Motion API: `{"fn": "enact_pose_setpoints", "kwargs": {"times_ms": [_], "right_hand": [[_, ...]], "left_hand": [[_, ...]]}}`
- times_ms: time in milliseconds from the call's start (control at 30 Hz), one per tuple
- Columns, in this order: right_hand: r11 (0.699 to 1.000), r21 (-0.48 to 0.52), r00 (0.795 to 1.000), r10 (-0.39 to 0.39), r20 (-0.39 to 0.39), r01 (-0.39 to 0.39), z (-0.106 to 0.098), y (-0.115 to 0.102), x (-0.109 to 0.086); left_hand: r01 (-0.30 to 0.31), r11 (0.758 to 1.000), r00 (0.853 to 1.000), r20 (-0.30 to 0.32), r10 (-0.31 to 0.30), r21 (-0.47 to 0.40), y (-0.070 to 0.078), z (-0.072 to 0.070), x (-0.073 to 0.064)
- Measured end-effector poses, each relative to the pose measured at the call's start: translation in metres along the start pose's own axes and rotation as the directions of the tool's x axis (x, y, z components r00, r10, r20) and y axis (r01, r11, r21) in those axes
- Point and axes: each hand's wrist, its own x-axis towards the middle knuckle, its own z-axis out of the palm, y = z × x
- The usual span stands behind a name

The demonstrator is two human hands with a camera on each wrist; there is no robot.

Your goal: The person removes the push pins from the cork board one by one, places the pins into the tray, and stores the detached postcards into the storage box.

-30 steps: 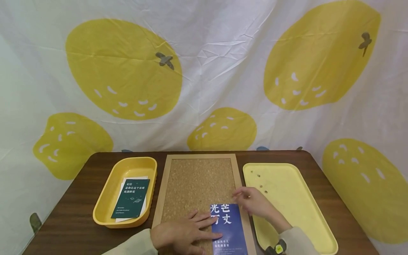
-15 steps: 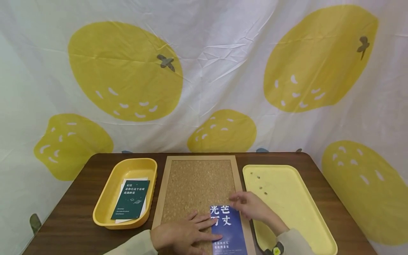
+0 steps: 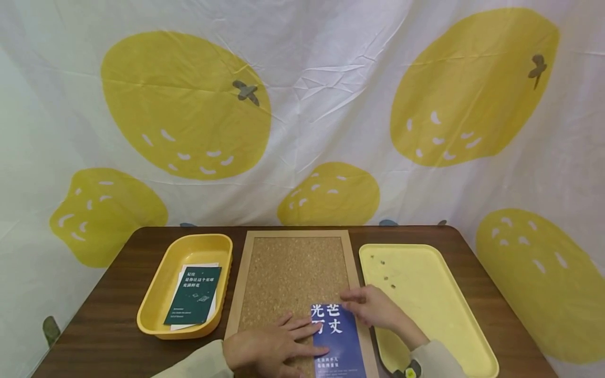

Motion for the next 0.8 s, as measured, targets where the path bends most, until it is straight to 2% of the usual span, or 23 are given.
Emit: {"fn": "enact_pose_setpoints", "kwargs": {"times_ms": [233,633,800], "right_hand": [[0.999,0.034,1.000,0.005,-0.008,-0.005,0.0004,0.0017,-0.0021],[1.000,-0.028,0.998,0.000,-0.055,-0.002,0.0042,-0.0004,0.0008],[0.999,-0.048,0.996,0.002,-0.084,-0.006,0.0055,-0.0027,0.0032]], "left_hand": [[-0.003,1.000,1.000,-0.003,0.003,-0.013,0.0002,-0.0004,-0.0009],[-0.010,1.000,1.000,0.011,0.010,-0.030,-0.0018,-0.0002,0.0005],[-0.011,1.000,1.000,0.005,0.011,-0.003,-0.0018,0.0004,0.0009]]}}
